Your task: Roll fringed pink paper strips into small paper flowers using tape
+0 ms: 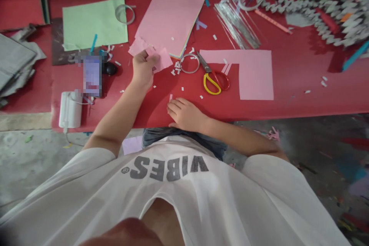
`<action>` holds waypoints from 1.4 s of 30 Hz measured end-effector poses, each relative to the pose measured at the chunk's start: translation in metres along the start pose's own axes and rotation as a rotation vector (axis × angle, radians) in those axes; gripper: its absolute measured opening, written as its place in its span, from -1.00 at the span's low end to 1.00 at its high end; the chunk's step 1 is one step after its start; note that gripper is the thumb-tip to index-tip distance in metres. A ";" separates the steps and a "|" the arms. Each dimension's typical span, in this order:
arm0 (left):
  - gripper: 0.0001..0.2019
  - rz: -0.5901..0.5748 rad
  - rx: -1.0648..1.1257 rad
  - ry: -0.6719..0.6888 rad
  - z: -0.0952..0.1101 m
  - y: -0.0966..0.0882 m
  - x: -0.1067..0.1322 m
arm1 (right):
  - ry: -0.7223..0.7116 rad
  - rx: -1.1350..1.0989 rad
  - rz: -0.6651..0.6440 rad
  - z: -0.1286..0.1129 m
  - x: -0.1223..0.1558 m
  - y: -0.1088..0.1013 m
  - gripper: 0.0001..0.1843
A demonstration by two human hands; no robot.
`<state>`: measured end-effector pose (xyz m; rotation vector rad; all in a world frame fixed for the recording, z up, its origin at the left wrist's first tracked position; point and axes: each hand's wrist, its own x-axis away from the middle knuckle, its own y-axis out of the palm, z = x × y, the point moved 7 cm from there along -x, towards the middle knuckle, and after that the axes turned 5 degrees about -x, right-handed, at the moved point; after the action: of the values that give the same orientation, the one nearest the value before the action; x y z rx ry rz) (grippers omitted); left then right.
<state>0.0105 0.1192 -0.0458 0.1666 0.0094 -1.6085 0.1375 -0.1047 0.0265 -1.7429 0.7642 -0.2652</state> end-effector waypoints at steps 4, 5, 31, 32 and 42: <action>-0.57 -0.083 0.032 -0.008 0.004 0.011 0.006 | 0.000 -0.029 0.131 -0.022 0.044 0.018 -0.69; -0.58 -0.106 0.043 -0.014 0.005 0.014 0.009 | 0.002 -0.039 0.181 -0.025 0.053 0.021 -0.73; -0.72 -0.702 0.032 -0.342 0.037 0.066 0.067 | 0.300 -0.745 0.401 0.171 -0.043 -0.081 -0.91; -0.72 -0.714 0.012 -0.353 0.037 0.067 0.069 | 0.310 -0.741 0.401 0.171 -0.040 -0.078 -0.90; -0.75 -0.735 0.019 -0.482 0.035 0.066 0.075 | 0.357 -0.751 0.430 0.171 -0.038 -0.074 -0.94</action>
<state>0.0700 0.0380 -0.0135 -0.2453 -0.3536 -2.3458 0.2278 0.0615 0.0480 -2.1802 1.6256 0.0228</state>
